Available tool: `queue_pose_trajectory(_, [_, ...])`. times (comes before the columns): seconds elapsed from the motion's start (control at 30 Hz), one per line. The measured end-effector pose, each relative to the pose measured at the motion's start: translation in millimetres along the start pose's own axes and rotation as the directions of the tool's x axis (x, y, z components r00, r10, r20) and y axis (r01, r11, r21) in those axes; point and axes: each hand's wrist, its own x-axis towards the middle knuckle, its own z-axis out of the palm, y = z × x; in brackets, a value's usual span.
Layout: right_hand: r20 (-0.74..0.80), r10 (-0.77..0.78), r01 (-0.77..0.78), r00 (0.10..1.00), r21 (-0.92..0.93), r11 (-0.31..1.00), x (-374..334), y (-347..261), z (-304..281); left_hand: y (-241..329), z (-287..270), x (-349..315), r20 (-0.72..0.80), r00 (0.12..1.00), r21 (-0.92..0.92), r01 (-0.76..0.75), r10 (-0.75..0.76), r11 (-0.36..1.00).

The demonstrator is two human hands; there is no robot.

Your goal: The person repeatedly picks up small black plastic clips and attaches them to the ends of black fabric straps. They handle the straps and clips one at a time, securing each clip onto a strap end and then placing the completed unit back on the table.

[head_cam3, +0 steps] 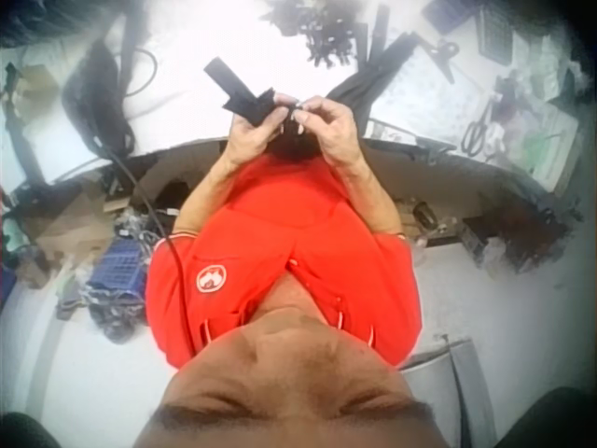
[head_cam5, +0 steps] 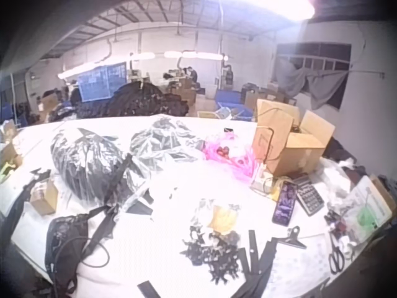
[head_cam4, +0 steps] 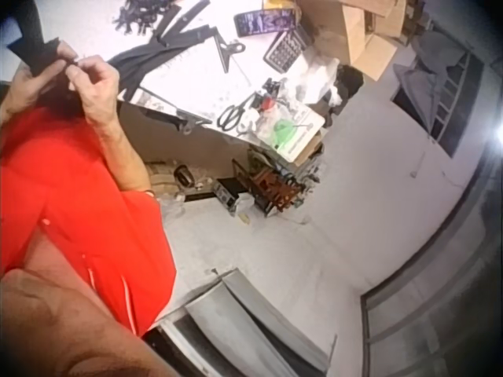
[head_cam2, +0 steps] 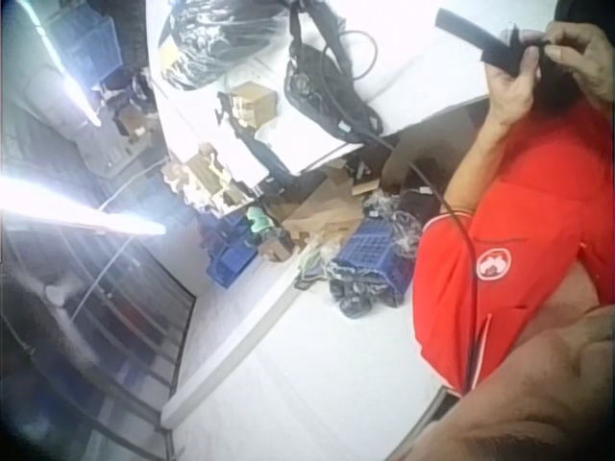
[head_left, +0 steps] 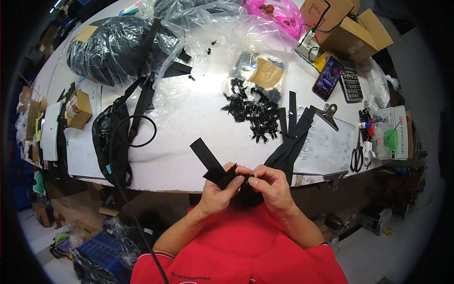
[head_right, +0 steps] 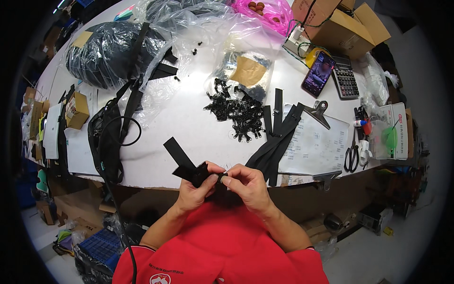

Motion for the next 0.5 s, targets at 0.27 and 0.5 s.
queue_pose_trajectory(0.27, [0.005, -0.339, 0.287, 0.941, -0.547, 0.786, 1, 6, 3, -5, -3, -1, -0.049, 0.996, 0.113, -0.069, 0.075, 0.991])
queue_pose_trajectory(0.5, [-0.039, -0.394, 0.323, 0.918, -0.503, 0.802, 3, 14, 5, -5, -1, 2, 0.016, 0.965, 0.294, -0.254, 0.261, 0.922])
